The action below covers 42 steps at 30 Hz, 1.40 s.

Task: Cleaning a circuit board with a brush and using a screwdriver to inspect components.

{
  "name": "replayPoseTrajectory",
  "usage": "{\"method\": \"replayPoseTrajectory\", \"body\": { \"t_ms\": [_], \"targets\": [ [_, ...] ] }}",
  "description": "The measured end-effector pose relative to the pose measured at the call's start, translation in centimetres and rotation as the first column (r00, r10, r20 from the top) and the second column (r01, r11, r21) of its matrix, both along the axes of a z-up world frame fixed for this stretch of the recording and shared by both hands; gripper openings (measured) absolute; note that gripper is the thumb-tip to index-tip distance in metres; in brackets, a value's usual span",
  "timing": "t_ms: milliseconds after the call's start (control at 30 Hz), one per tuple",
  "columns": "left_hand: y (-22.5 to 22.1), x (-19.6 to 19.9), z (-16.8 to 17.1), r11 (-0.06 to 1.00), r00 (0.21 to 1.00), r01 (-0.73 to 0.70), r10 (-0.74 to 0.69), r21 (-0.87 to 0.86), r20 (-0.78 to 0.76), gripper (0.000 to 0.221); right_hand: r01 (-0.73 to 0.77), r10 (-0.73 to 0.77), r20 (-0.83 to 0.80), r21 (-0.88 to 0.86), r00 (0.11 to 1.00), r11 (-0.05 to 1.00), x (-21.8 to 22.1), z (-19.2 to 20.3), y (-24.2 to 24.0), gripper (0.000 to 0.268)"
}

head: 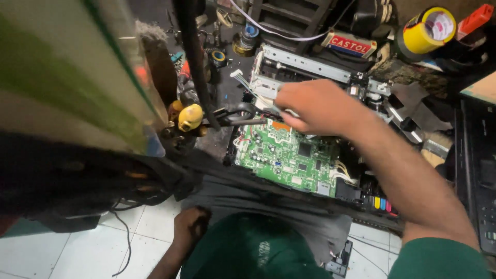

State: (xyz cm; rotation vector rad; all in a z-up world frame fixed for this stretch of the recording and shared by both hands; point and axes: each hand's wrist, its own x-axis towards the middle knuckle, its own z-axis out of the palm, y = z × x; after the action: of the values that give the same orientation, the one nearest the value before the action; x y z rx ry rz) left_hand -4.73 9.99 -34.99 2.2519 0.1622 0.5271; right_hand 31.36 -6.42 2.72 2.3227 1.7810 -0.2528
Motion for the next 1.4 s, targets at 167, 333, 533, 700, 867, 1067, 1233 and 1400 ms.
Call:
{"method": "replayPoseTrajectory", "body": {
  "t_ms": [167,333,533,700,867,1067,1233,1400],
  "targets": [
    [0.4,-0.5,-1.8,0.999,0.998,-0.012,0.015,-0.039,0.056,0.018,0.063,0.093,-0.342,0.418,0.935,0.906,-1.4,4.0,-10.4,0.013],
    [0.6,-0.9,-4.4,0.999,0.997,0.028,-0.026,-0.033,0.076,0.020,0.443,-0.179,-0.425,0.680,0.887,0.584,-6.0,4.4,-21.0,0.055],
    [0.7,-0.5,-2.5,0.986,0.999,0.054,-0.052,-0.158,0.017,0.046,0.799,-0.628,-0.585,0.593,0.512,0.099,-8.1,-2.0,-28.3,0.019],
    [-0.5,-1.3,-1.1,0.919,0.979,-0.159,0.100,-0.361,-0.178,0.039,0.986,-0.880,-0.466,0.166,0.095,0.018,-9.4,-5.7,-26.0,0.040],
    [0.6,-0.3,-6.1,0.748,0.671,-0.611,0.318,-0.258,-0.669,0.010,0.895,-0.974,-0.193,0.445,0.118,0.020,-8.0,-6.2,-29.0,0.031],
    [1.6,-2.1,-9.9,0.989,0.972,-0.091,0.114,0.115,-0.207,0.024,0.876,-0.985,-0.020,0.459,0.174,0.145,-5.3,-11.9,-33.4,0.042],
    [0.0,-0.3,-1.5,0.993,0.998,-0.067,0.066,-0.094,-0.009,0.022,0.872,-0.994,-0.005,0.481,0.107,0.091,-5.3,-12.7,-31.9,0.047],
    [0.5,-0.5,-4.1,0.998,0.996,-0.051,0.048,-0.029,-0.078,0.021,0.850,-0.993,-0.027,0.520,0.118,0.086,-5.7,-11.6,-31.0,0.044]
  ]
}}
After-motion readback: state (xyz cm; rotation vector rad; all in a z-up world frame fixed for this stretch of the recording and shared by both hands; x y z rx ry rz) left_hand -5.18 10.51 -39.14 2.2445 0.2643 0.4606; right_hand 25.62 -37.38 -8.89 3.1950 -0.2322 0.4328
